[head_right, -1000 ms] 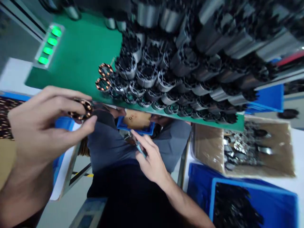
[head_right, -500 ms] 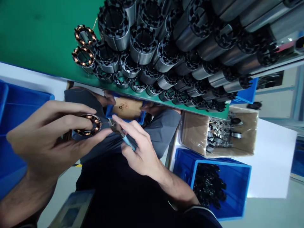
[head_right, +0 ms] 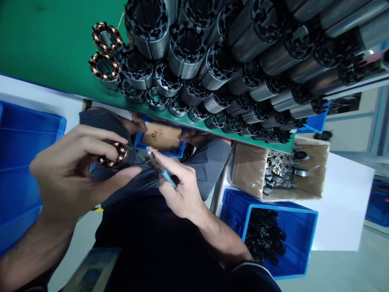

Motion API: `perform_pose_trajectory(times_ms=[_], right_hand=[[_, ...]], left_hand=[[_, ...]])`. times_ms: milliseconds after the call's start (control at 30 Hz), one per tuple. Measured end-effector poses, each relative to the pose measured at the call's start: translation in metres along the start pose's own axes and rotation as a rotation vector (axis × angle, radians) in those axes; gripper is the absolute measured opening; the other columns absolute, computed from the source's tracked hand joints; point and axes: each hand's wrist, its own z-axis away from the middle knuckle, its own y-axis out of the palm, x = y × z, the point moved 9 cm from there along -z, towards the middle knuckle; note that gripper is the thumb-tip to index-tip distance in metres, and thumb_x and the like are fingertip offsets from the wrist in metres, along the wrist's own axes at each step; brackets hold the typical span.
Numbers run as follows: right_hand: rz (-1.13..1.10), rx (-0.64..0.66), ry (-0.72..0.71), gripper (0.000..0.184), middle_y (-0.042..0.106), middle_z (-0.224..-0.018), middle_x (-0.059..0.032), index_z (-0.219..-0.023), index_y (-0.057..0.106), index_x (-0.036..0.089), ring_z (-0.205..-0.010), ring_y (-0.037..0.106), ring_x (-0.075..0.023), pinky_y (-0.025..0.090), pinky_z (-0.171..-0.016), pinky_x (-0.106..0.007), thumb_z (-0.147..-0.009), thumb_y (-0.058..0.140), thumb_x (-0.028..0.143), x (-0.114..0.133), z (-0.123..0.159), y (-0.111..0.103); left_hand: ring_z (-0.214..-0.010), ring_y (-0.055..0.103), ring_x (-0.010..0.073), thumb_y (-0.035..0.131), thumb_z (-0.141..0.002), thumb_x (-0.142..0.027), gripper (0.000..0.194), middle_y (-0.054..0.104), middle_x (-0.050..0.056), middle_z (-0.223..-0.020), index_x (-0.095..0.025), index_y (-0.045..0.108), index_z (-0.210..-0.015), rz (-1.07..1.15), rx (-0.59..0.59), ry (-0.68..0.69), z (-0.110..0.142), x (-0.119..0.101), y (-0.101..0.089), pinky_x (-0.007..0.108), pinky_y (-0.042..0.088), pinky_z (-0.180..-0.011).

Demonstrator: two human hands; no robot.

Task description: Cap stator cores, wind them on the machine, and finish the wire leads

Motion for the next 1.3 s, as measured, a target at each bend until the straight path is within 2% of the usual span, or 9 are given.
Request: perform_pose_trajectory(times_ms=[133, 233, 467, 733, 967, 1033, 1100, 1167, 1300], right_hand=[[0.139, -0.049, -0.094, 0.075, 0.077, -0.102, -0.0049, -0.174, 0.076, 0.025, -0.086, 0.067, -0.0226, 0.068, -0.083, -0.039, -0.101, 0.067, 0.017, 0.006, -0.007, -0.004], [0.254, -0.125, -0.212, 0.07, 0.068, -0.1, -0.0033, -0.171, 0.079, 0.025, -0.089, 0.064, -0.0227, 0.067, -0.082, -0.04, -0.101, 0.076, 0.021, 0.015, -0.006, -0.005], [0.325, -0.252, -0.38, 0.071, 0.065, -0.104, -0.0014, -0.173, 0.078, 0.036, -0.089, 0.063, -0.0196, 0.065, -0.075, -0.034, -0.104, 0.084, 0.017, 0.023, -0.002, -0.003], [0.279, -0.207, -0.323, 0.068, 0.068, -0.105, -0.0018, -0.179, 0.073, 0.039, -0.09, 0.066, -0.0189, 0.067, -0.081, -0.034, -0.114, 0.081, 0.018, 0.015, -0.001, -0.006], [0.149, 0.037, -0.095, 0.065, 0.082, -0.113, -0.0052, -0.179, 0.074, 0.028, -0.09, 0.074, -0.0204, 0.072, -0.091, -0.036, -0.114, 0.074, 0.025, -0.026, -0.019, 0.01], [0.165, 0.145, 0.05, 0.076, 0.088, -0.144, -0.0138, -0.187, 0.064, 0.023, -0.115, 0.085, -0.0281, 0.073, -0.11, -0.047, -0.112, 0.071, 0.031, -0.049, -0.025, 0.019], [0.214, 0.229, 0.167, 0.091, 0.078, -0.172, -0.0209, -0.195, 0.049, 0.017, -0.145, 0.083, -0.0372, 0.068, -0.127, -0.058, -0.11, 0.07, 0.041, -0.071, -0.027, 0.025], [0.276, 0.281, 0.245, 0.104, 0.069, -0.183, -0.0256, -0.199, 0.037, 0.011, -0.158, 0.078, -0.0428, 0.064, -0.133, -0.064, -0.108, 0.068, 0.051, -0.092, -0.024, 0.028], [0.351, 0.3, 0.288, 0.109, 0.076, -0.173, -0.0301, -0.198, 0.039, 0.008, -0.141, 0.089, -0.0459, 0.074, -0.117, -0.06, -0.107, 0.061, 0.065, -0.13, -0.016, 0.032]], left_hand=[[-0.088, 0.088, 0.0186, 0.108, -0.089, -0.026, 0.019, 0.087, 0.003, -0.108, -0.024, 0.091, -0.098, 0.526, -0.055, -0.421, 0.006, 0.042, 0.015, 0.025, 0.077, -0.076], [-0.085, 0.086, 0.0151, 0.111, -0.089, -0.029, 0.019, 0.088, 0.002, -0.1, -0.025, 0.095, -0.098, 0.689, -0.077, -0.539, 0.011, 0.052, 0.027, 0.022, 0.077, -0.082], [-0.078, 0.085, 0.0151, 0.108, -0.087, -0.029, 0.015, 0.089, 0.002, -0.091, -0.025, 0.095, -0.093, 0.831, -0.057, -0.61, 0.01, 0.048, 0.049, 0.021, 0.074, -0.077], [-0.075, 0.081, 0.0133, 0.103, -0.089, -0.021, 0.011, 0.089, 0.001, -0.091, -0.023, 0.093, -0.093, 0.806, -0.031, -0.586, 0.01, 0.047, 0.054, 0.02, 0.069, -0.071], [-0.073, 0.085, 0.0141, 0.112, -0.084, -0.046, 0.041, 0.083, -0.002, -0.086, -0.019, 0.08, -0.09, 0.711, -0.308, -0.597, 0.018, 0.077, 0.047, 0.02, 0.07, -0.071], [-0.075, 0.087, 0.0144, 0.112, -0.083, -0.057, 0.051, 0.084, -0.002, -0.089, -0.02, 0.078, -0.094, 0.668, -0.375, -0.622, 0.024, 0.094, 0.024, 0.021, 0.073, -0.078], [-0.083, 0.091, 0.0176, 0.108, -0.085, -0.061, 0.052, 0.087, 0.0, -0.095, -0.021, 0.079, -0.102, 0.542, -0.473, -0.607, 0.037, 0.109, -0.029, 0.025, 0.076, -0.085], [-0.092, 0.093, 0.0213, 0.103, -0.084, -0.059, 0.049, 0.088, 0.001, -0.1, -0.022, 0.079, -0.107, 0.279, -0.634, -0.541, 0.056, 0.112, -0.112, 0.029, 0.077, -0.089], [-0.093, 0.086, 0.0155, 0.103, -0.074, -0.043, 0.045, 0.087, -0.003, -0.104, -0.022, 0.077, -0.105, -0.306, -0.918, -0.448, 0.104, 0.087, -0.29, 0.024, 0.07, -0.085]])
